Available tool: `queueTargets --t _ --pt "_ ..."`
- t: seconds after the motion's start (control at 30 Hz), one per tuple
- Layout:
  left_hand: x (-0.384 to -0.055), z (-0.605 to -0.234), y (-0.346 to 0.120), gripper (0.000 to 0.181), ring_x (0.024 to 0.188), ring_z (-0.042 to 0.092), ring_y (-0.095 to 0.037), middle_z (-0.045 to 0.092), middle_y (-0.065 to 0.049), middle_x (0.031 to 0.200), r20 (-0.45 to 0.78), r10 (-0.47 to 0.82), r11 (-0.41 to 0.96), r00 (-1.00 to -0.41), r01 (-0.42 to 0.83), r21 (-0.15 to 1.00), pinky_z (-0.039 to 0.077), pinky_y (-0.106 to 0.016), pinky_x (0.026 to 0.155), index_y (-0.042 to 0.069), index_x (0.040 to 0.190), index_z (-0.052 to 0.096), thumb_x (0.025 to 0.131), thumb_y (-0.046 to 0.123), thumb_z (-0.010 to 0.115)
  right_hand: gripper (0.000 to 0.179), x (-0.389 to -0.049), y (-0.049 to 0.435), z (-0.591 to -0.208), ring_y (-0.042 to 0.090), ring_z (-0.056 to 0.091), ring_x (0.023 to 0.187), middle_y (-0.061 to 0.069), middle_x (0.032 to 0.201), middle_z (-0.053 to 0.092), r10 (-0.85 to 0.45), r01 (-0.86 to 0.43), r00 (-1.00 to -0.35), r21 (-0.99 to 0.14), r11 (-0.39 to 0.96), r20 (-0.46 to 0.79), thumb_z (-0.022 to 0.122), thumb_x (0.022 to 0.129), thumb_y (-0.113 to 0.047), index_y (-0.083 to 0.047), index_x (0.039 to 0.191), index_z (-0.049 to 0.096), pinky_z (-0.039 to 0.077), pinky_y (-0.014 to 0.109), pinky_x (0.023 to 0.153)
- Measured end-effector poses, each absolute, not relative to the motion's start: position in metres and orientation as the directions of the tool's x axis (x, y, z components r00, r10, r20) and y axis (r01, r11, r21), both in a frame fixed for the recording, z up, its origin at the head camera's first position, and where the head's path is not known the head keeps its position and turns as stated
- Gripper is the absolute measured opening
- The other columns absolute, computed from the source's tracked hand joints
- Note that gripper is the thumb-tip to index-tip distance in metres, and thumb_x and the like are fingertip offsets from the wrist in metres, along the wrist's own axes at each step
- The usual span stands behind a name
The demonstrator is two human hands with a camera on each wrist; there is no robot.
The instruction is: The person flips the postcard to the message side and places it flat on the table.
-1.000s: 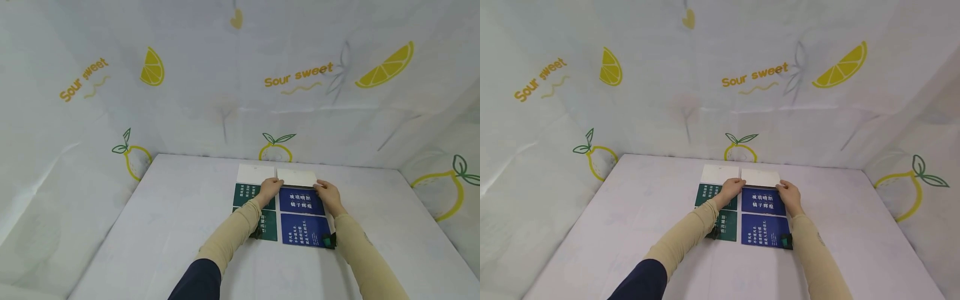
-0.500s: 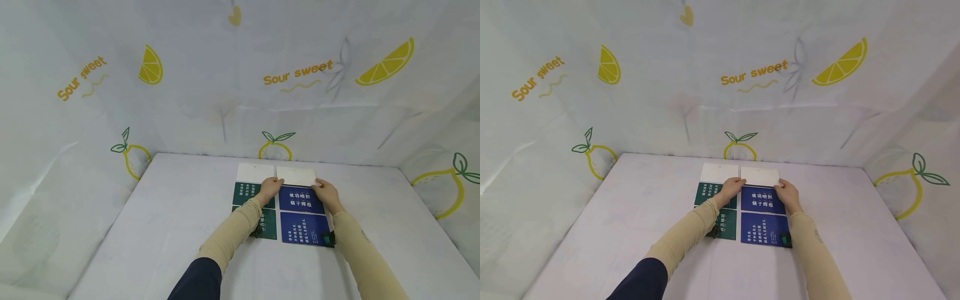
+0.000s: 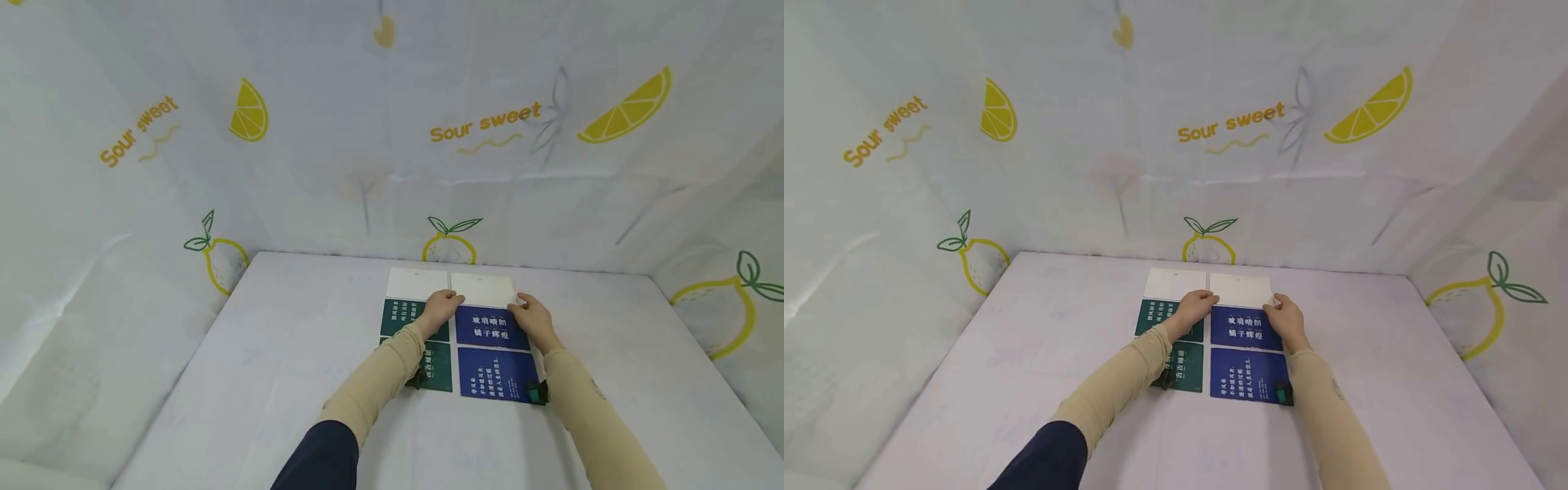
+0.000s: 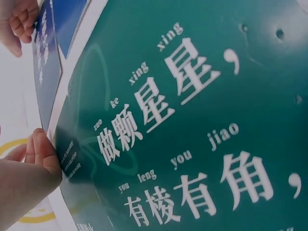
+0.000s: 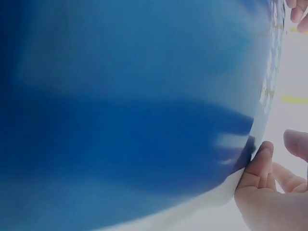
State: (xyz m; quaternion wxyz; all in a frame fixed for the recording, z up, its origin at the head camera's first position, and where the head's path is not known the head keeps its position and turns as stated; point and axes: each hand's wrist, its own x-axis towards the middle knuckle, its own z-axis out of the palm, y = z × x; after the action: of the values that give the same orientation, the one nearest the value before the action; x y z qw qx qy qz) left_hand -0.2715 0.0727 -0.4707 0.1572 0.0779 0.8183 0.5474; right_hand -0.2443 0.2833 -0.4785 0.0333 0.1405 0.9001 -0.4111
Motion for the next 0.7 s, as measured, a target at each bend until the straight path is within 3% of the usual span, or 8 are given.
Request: queueTargets --t 0.2,0.37,0.5,0.7 --pt "-0.273 -0.469 0.066 0.045 0.11 0.058 -0.026 0.056 -0.011 0.129 -0.155 0.323 0.269 -0.934 -0.066 0.961 0.048 -0.036 0.092 0.006 0.132 0.05 0.096 0.032 0.049 0.059 -0.243 0.279 -0.474 0.039 0.054 0.107 0.03 0.126 0.047 0.223 0.229 -0.968 -0.771 0.594 -0.116 0.044 0.096 -0.027 0.005 0.142 0.026 0.044 0.048 0.092" --pt "-0.271 -0.463 0.059 0.043 0.105 0.058 -0.026 0.058 -0.01 0.124 -0.147 0.313 0.185 -0.938 -0.092 0.978 0.048 -0.038 0.091 0.007 0.131 0.052 0.096 0.031 0.049 0.059 -0.24 0.268 -0.461 0.039 0.055 0.11 0.028 0.128 0.046 0.202 0.183 -0.976 -0.793 0.582 -0.077 0.045 0.096 -0.031 0.001 0.143 0.029 0.047 0.044 0.089" --pt "-0.267 -0.456 0.051 0.042 0.106 0.058 -0.029 0.058 -0.011 0.124 -0.136 0.301 0.177 -0.944 -0.084 0.981 0.047 -0.041 0.091 0.006 0.131 0.051 0.097 0.03 0.048 0.056 -0.236 0.256 -0.451 0.038 0.055 0.11 0.026 0.127 0.047 0.146 0.119 -0.988 -0.81 0.574 -0.041 0.046 0.097 -0.031 -0.001 0.142 0.032 0.048 0.042 0.088" --pt "-0.262 -0.452 0.03 0.04 0.101 0.059 -0.028 0.06 -0.012 0.12 -0.121 0.256 0.192 -0.959 -0.072 0.979 0.049 -0.034 0.086 0.004 0.128 0.053 0.096 0.028 0.049 0.056 -0.23 0.232 -0.44 0.036 0.052 0.113 0.023 0.126 0.047 0.07 0.076 -0.997 -0.818 0.571 -0.044 0.047 0.096 -0.035 -0.004 0.141 0.034 0.047 0.041 0.089"
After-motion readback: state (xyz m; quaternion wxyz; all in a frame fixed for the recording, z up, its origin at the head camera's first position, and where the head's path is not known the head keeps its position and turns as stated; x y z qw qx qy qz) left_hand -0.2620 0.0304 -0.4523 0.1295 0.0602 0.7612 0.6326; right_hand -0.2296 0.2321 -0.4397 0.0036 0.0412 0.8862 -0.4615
